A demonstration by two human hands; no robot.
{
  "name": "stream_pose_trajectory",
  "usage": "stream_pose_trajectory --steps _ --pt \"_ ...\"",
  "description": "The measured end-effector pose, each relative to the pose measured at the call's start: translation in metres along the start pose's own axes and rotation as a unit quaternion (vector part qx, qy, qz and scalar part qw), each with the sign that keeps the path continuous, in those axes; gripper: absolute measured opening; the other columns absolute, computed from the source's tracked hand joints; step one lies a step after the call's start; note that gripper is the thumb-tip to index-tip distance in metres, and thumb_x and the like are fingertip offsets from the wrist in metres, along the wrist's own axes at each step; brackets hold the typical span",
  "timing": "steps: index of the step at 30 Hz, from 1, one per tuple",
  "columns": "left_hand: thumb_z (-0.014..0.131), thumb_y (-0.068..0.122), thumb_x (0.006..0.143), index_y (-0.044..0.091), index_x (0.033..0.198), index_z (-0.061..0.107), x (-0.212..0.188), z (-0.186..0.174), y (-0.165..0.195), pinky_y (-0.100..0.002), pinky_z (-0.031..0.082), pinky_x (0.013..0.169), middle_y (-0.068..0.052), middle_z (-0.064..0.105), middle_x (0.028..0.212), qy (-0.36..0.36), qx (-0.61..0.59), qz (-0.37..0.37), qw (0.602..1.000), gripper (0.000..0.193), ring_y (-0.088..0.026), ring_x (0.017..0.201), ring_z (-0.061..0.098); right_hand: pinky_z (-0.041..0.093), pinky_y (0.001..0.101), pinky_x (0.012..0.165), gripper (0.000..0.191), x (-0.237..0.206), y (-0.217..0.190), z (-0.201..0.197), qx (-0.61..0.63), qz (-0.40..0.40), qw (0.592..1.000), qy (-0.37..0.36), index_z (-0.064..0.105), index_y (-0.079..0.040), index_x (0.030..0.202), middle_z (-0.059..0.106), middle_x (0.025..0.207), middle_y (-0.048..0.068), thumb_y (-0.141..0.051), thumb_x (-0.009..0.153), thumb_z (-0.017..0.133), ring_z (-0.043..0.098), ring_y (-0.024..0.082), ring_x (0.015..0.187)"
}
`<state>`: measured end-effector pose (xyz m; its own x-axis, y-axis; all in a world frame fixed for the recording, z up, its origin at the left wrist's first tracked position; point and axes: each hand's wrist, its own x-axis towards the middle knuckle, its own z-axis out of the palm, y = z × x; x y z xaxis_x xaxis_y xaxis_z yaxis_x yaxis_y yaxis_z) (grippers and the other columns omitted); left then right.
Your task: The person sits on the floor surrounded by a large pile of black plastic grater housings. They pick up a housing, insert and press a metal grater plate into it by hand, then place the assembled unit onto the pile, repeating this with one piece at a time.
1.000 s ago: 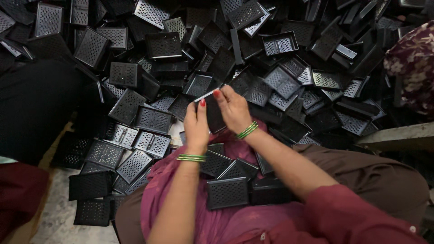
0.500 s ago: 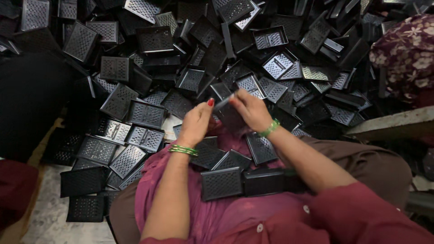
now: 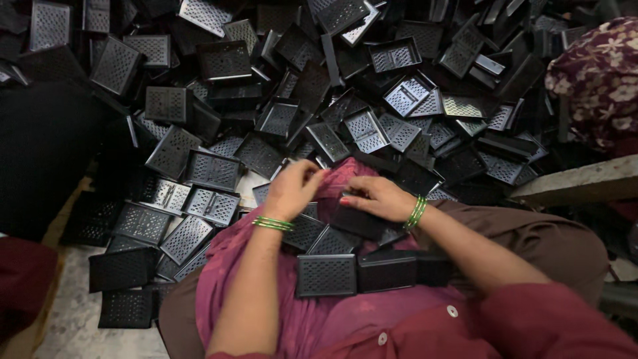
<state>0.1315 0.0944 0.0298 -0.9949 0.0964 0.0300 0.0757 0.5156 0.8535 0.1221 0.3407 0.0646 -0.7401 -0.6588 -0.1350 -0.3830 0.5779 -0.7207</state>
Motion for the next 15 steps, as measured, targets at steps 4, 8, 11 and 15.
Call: stream_pose_trajectory --steps 4,8,11,15 --pt "0.069 0.036 0.093 0.006 0.107 0.070 0.002 0.007 0.007 -0.032 0.057 0.074 -0.009 0.076 0.090 -0.098 -0.106 -0.042 0.989 0.033 -0.019 0.080 0.073 0.052 0.0377 0.070 0.038 0.013 -0.003 0.008 -0.014 -0.017 0.999 0.037 0.065 -0.006 0.110 0.066 0.087 0.013 -0.039 0.092 0.071 0.064 0.027 0.077" --pt "0.069 0.036 0.094 0.004 0.106 0.071 0.006 0.002 0.006 -0.032 0.058 0.075 -0.008 0.076 0.092 -0.080 -0.115 -0.035 0.990 0.034 -0.018 0.081 0.074 0.053 0.0396 0.069 0.040 0.018 -0.010 0.004 -0.056 0.063 0.996 0.015 0.067 -0.008 0.107 0.068 0.085 0.012 -0.045 0.091 0.068 0.066 0.028 0.076" --pt "0.073 0.037 0.093 0.005 0.114 0.068 0.007 -0.004 0.000 -0.036 0.056 0.083 -0.011 0.073 0.104 0.021 -0.015 -0.039 0.999 0.038 -0.023 0.091 0.071 0.054 0.0428 0.073 0.045 0.020 -0.018 -0.006 -0.183 0.072 0.980 -0.044 0.071 -0.013 0.107 0.071 0.089 0.012 -0.055 0.092 0.063 0.068 0.031 0.083" --pt "0.080 0.028 0.086 0.000 0.138 0.053 0.014 -0.015 -0.019 -0.049 0.047 0.099 -0.019 0.057 0.139 0.219 0.177 0.103 0.954 0.065 -0.040 0.123 0.053 0.057 0.0429 0.075 0.052 0.038 -0.024 -0.032 -0.264 0.110 0.953 -0.101 0.075 -0.018 0.103 0.071 0.095 0.009 -0.064 0.087 0.059 0.071 0.028 0.088"
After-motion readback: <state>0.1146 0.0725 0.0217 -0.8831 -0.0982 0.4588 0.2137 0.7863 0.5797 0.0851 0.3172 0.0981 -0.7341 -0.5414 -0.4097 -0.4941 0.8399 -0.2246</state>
